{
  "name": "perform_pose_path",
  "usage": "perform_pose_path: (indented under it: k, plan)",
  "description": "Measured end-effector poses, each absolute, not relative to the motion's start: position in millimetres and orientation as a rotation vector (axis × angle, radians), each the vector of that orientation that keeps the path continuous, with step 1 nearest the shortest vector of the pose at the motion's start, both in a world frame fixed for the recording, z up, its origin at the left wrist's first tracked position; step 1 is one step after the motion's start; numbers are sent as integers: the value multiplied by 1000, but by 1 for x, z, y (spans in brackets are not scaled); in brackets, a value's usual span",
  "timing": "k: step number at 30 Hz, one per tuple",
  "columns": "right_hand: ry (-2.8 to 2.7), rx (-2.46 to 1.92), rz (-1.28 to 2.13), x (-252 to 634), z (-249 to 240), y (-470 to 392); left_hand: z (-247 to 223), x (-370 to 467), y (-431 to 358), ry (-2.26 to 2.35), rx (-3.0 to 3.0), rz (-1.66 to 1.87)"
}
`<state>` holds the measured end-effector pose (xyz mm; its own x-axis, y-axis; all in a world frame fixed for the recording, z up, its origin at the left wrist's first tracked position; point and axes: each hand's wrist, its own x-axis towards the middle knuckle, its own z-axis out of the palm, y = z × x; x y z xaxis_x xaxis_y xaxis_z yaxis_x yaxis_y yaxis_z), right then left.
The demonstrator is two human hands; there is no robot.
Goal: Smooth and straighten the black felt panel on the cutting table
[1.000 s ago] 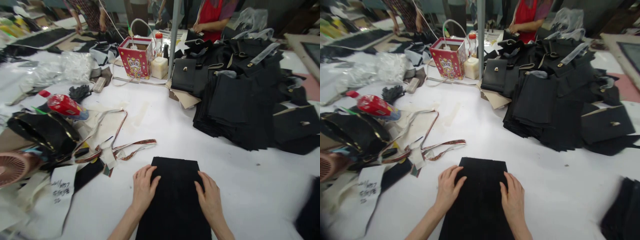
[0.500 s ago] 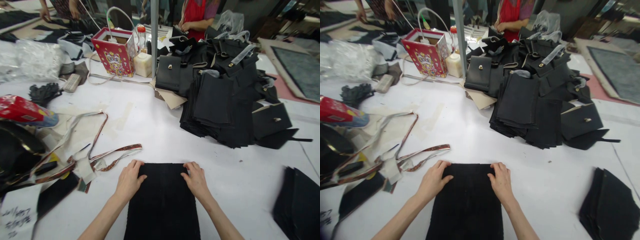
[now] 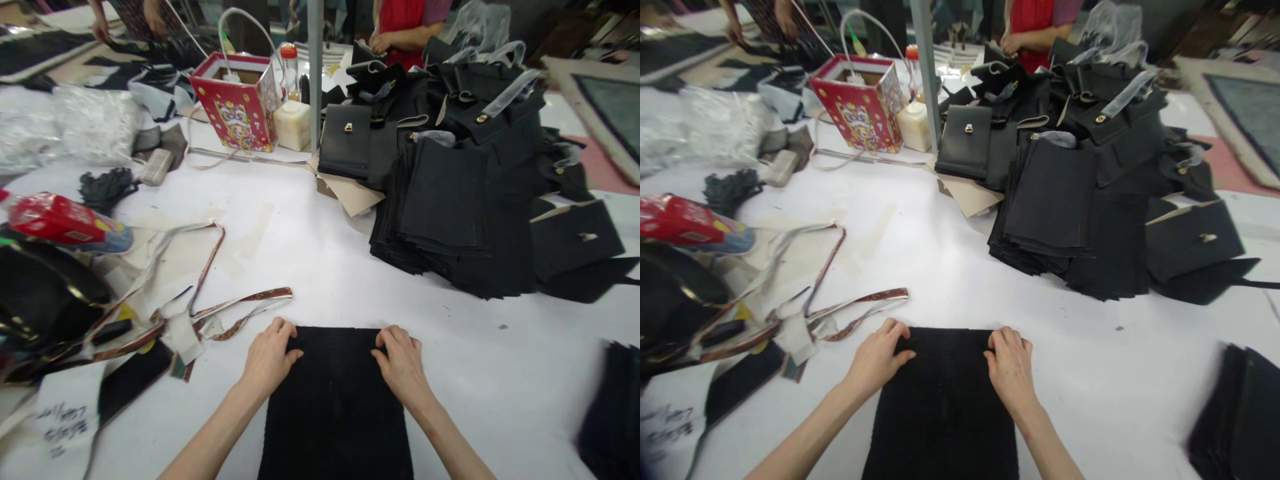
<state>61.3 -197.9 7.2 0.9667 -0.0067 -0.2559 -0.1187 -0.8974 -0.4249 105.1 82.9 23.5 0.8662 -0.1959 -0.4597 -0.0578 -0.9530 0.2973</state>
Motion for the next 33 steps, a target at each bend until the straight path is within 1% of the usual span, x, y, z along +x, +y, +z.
perform_pose_path:
  k: [2, 5, 9, 16, 33]
  plan:
    - [128, -2598, 324, 57, 5, -197, 24, 107, 83, -205, 2758, -747]
    - [333, -2398, 330, 50, 0, -200, 24, 107, 82, -195, 2756, -752]
    - [496, -2244, 451, 42, 0, -206, 22, 105, 86, -89, 2768, -794]
    - [580, -2320, 464, 39, 1, -205, 17, 100, 95, 99, 2666, -869]
    - [669, -2389, 541, 51, 0, -205, 2, 102, 99, 111, 2523, -909]
